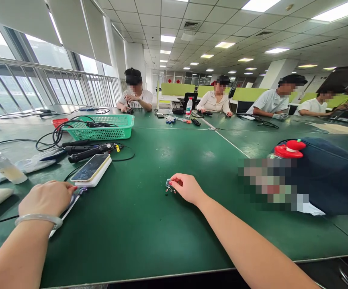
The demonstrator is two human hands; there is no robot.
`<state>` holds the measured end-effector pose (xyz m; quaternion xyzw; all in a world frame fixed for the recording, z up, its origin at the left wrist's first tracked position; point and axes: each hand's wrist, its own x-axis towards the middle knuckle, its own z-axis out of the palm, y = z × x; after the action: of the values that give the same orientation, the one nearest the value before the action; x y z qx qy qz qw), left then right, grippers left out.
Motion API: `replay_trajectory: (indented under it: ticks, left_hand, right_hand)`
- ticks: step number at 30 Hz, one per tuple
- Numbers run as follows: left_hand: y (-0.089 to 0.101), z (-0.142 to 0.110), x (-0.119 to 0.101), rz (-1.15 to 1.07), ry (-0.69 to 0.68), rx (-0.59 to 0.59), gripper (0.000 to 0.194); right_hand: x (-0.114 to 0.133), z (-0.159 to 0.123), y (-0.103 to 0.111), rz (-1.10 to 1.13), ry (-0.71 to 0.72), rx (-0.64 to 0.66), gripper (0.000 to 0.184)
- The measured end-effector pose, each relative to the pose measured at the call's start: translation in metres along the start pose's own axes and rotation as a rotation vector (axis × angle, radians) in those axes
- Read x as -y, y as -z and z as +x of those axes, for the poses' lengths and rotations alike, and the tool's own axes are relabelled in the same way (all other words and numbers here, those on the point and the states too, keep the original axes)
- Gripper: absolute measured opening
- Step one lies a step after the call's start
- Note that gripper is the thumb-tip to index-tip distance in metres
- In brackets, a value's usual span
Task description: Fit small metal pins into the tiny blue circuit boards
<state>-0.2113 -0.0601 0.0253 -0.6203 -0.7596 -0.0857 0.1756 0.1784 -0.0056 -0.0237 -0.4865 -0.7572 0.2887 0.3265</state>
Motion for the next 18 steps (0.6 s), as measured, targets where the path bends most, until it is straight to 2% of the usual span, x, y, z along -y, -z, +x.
replay_trajectory:
  ticks: [2, 4, 7, 9, 10, 13, 16, 18]
  left_hand:
    - [0.011, -0.003, -0.008, 0.054, 0.025, -0.02, 0.041]
    - [0.029, -0.006, -0.025, 0.107, -0.009, -0.008, 0.043]
    - [0.057, -0.013, -0.067, -0.062, -0.117, 0.042, 0.045]
    - [0.068, -0.017, -0.1, -0.209, -0.192, 0.162, 0.043]
    - [0.07, -0.018, -0.118, -0.266, -0.272, 0.223, 0.041]
    - [0.062, -0.02, -0.166, -0.375, -0.443, 0.322, 0.038]
    - [0.041, -0.018, -0.203, -0.459, -0.496, 0.341, 0.049]
    - [0.027, -0.015, -0.22, -0.552, -0.533, 0.351, 0.055]
  right_hand:
    - [0.0, 0.0, 0.0, -0.005, 0.0, 0.004, 0.025]
    - [0.0, 0.0, 0.0, -0.013, 0.001, 0.007, 0.025]
    - [0.0, 0.001, -0.001, -0.022, 0.004, 0.006, 0.025]
    - [-0.001, 0.001, -0.001, -0.013, 0.006, 0.009, 0.025]
    - [-0.001, 0.001, -0.001, -0.009, 0.009, 0.01, 0.025]
    - [-0.002, 0.002, -0.001, -0.009, 0.024, 0.01, 0.025]
    - [-0.002, 0.003, 0.0, -0.024, 0.041, -0.009, 0.022]
    - [-0.002, 0.003, 0.001, -0.032, 0.055, -0.026, 0.02]
